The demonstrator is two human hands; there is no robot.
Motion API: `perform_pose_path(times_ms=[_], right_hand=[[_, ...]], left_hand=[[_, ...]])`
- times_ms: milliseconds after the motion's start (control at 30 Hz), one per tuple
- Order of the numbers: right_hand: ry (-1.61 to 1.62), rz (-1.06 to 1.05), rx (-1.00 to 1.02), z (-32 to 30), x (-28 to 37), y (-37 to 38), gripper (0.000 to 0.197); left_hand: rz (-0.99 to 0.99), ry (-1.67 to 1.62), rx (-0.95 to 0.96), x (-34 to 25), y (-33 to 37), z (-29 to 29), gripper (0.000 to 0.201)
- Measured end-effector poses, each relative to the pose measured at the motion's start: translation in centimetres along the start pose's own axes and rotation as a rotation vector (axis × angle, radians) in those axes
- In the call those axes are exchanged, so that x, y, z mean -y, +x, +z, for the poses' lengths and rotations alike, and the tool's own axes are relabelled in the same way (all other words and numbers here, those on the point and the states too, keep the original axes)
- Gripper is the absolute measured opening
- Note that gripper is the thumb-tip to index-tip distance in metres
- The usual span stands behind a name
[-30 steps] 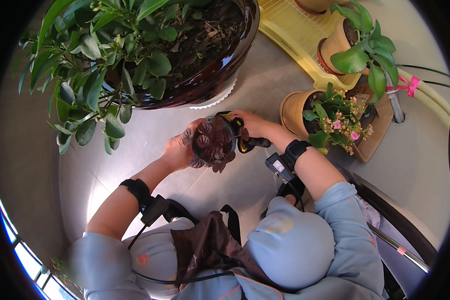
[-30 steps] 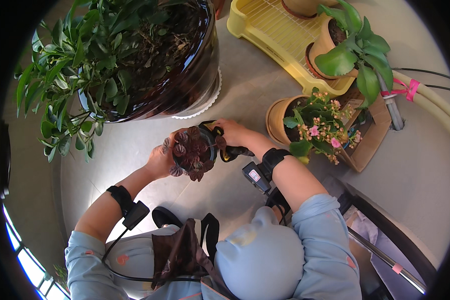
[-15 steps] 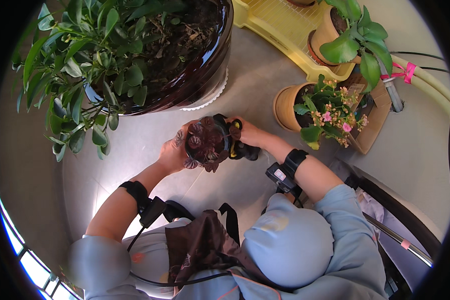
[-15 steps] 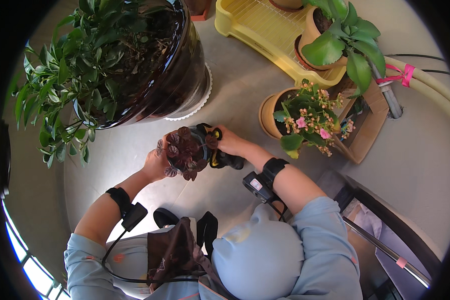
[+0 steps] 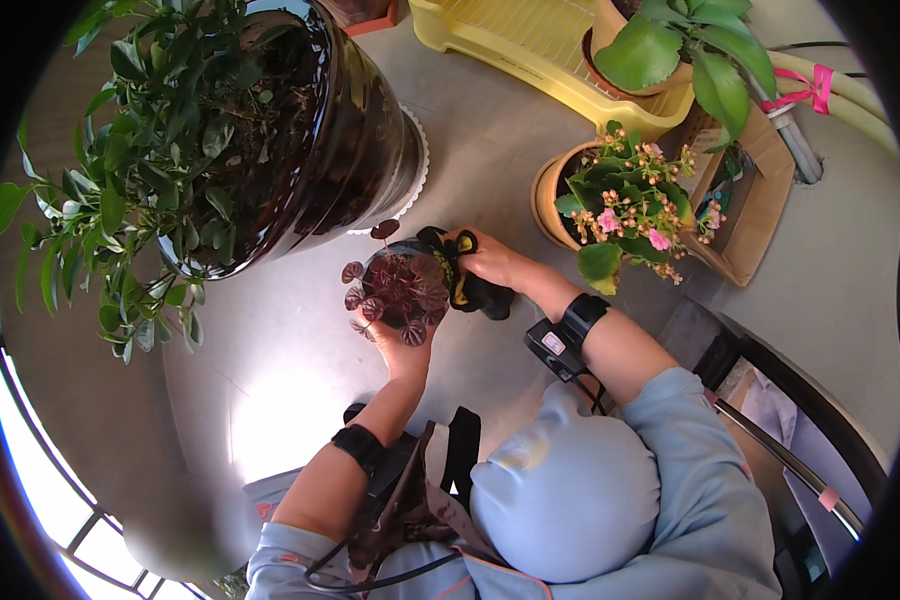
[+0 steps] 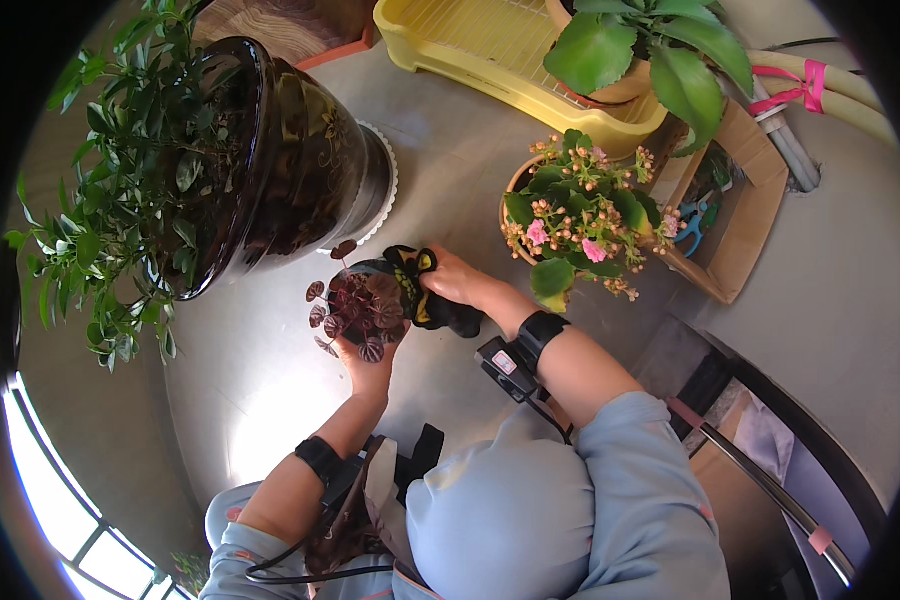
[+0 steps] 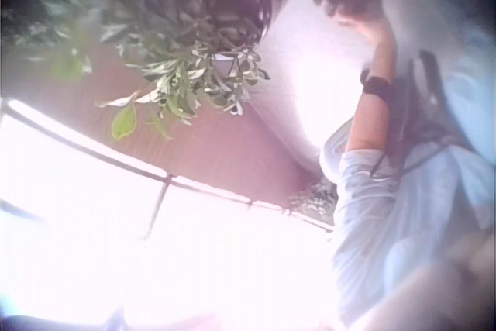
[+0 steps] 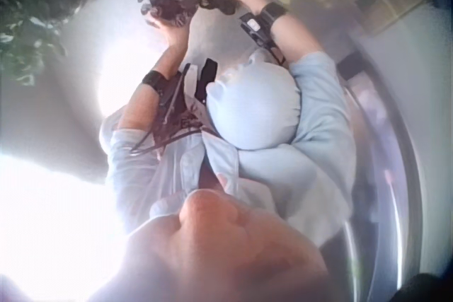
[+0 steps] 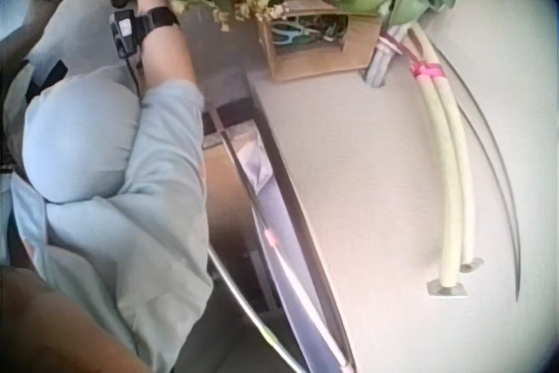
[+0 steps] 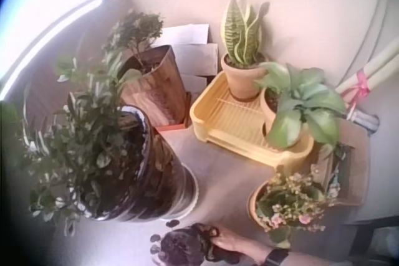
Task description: The person wipes the leaves and pots of several potted plants on a balcony using a cloth. They move the pots to a tray, wipe the floor, and then sweep the balcony with a broom and dustpan.
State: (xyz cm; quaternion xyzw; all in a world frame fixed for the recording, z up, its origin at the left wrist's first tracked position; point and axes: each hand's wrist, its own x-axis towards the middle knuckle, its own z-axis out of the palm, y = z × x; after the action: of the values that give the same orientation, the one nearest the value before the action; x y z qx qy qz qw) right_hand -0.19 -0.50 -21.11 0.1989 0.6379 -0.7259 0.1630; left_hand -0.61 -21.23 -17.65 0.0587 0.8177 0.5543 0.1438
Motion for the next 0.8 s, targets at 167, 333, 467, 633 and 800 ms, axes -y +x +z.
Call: perform_pose_path(times_ms=[167, 333, 467, 633, 800], right_hand=[[0.520, 0.010, 0.064, 2.9, -1.6, -5.6, 0.046], [0.359, -0.039, 0.041, 1.6, -1.4, -5.0, 0.055], [0.155, -0.044, 0.152, -1.0, -0.9, -1.7, 0.039], [-0.006, -0.050, 0.171, -0.8, -1.1, 0.6, 0.030], [0.239, 0.033, -0.072, 2.8, -3.4, -1.7, 0.045]], left_hand=[[-0.013, 0.146, -0.190, -1.7, -0.5, 2.5, 0.087], [-0.233, 0.320, -0.220, -4.8, -2.3, 3.3, 0.090], [-0.328, -0.014, 0.095, -5.4, 0.4, -0.8, 0.104], [0.091, 0.226, 0.475, -7.0, 4.9, -3.7, 0.125], [-0.144, -0.099, 0.486, -7.5, 4.7, -2.8, 0.114]])
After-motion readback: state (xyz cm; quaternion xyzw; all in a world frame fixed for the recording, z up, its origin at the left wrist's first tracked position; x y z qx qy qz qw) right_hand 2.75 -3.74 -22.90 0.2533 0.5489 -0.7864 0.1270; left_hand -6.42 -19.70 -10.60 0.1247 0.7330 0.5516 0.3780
